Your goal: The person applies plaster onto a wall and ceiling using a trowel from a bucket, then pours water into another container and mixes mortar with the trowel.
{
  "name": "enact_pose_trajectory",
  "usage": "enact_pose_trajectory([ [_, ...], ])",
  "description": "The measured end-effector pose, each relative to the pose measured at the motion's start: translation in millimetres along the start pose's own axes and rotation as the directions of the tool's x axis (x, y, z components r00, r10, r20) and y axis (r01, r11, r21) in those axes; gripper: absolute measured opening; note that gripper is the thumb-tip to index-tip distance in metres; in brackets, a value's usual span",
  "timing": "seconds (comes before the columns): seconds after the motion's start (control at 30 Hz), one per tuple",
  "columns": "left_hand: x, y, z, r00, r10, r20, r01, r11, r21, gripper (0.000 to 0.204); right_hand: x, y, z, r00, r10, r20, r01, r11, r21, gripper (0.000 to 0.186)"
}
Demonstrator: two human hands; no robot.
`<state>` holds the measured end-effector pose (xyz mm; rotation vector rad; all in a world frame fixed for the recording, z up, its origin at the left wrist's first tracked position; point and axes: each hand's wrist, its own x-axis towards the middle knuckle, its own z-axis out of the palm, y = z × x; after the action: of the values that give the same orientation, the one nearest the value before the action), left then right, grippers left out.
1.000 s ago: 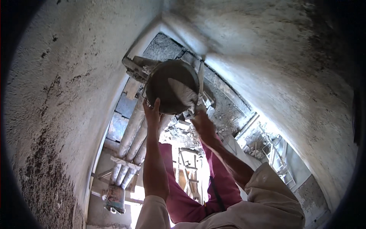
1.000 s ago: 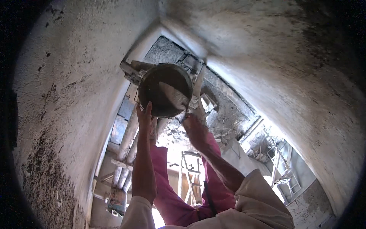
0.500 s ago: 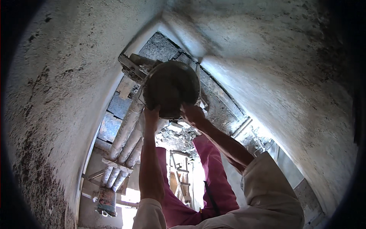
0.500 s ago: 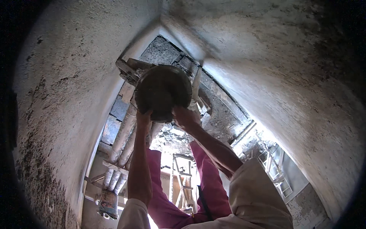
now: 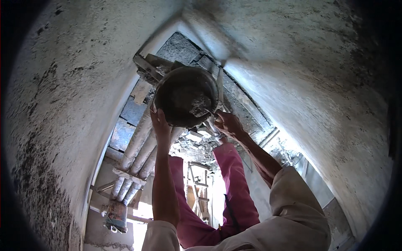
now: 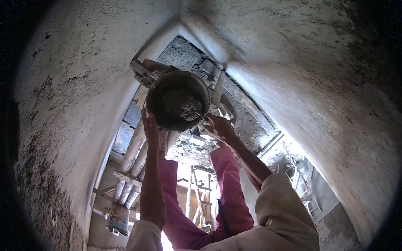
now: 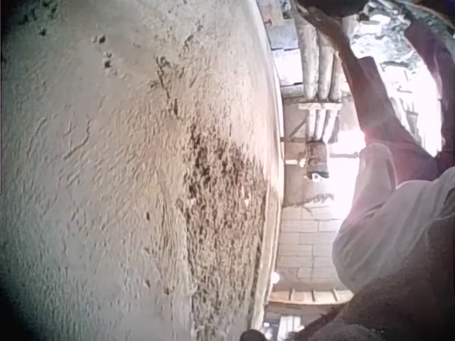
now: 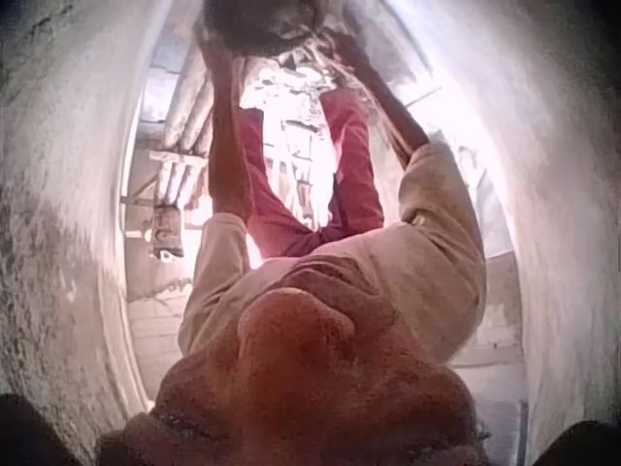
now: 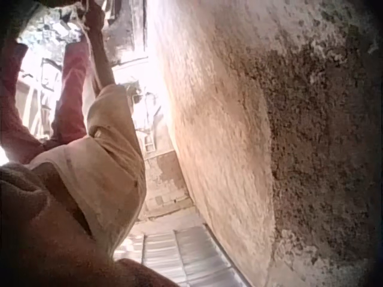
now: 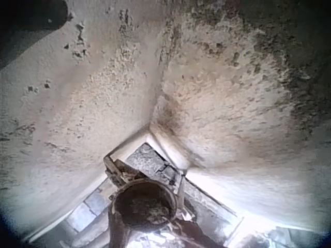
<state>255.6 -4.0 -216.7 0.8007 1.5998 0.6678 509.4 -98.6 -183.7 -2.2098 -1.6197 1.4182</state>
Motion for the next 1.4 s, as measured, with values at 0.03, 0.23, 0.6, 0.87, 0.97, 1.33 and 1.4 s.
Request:
enact_pose_trajectory([
  [0.03,-5.8,0.5,-15.5,1.0,0.004,-0.012,-0.003,1.0,0.023,0.055,-4.0,-6.0,7.6,0.997,0.049,0.067,-0.055,0.994,0.093,0.036],
  [0.23,-24.4,13.7,-17.5,0.998,0.028,0.063,-0.041,0.975,0.217,0.041,-36.1,-4.2,3.5,0.992,-0.056,-0.115,0.075,0.982,0.172,0.031],
  [0.6,-79.5,87.3,-50.0,0.993,-0.059,0.107,0.062,0.998,-0.025,0.033,-203.8,-124.5,-196.1,0.99,-0.014,-0.143,-0.008,0.988,-0.151,0.033],
  [0.87,-218.6,280.4,-148.3,0.927,-0.373,0.037,0.372,0.903,-0.214,0.039,-301.5,-319.7,-395.4,0.918,-0.393,-0.044,0.341,0.843,-0.417,0.033],
  [0.97,-266.4,321.6,-193.5,0.93,-0.368,-0.006,0.357,0.906,-0.225,0.038,-328.8,-407.2,-424.0,0.754,-0.646,0.119,0.653,0.72,-0.235,0.045],
  [1.33,-350.7,392.7,-315.8,0.924,-0.206,-0.322,0.093,0.938,-0.335,0.041,-362.6,-598.1,-507.6,0.281,-0.923,0.262,0.831,0.371,0.414,0.042],
  [1.4,-350.6,406.1,-308.3,0.935,-0.192,-0.299,0.1,0.949,-0.3,0.042,-341.0,-544.5,-525.0,0.696,-0.715,0.07,0.641,0.662,0.387,0.038],
])
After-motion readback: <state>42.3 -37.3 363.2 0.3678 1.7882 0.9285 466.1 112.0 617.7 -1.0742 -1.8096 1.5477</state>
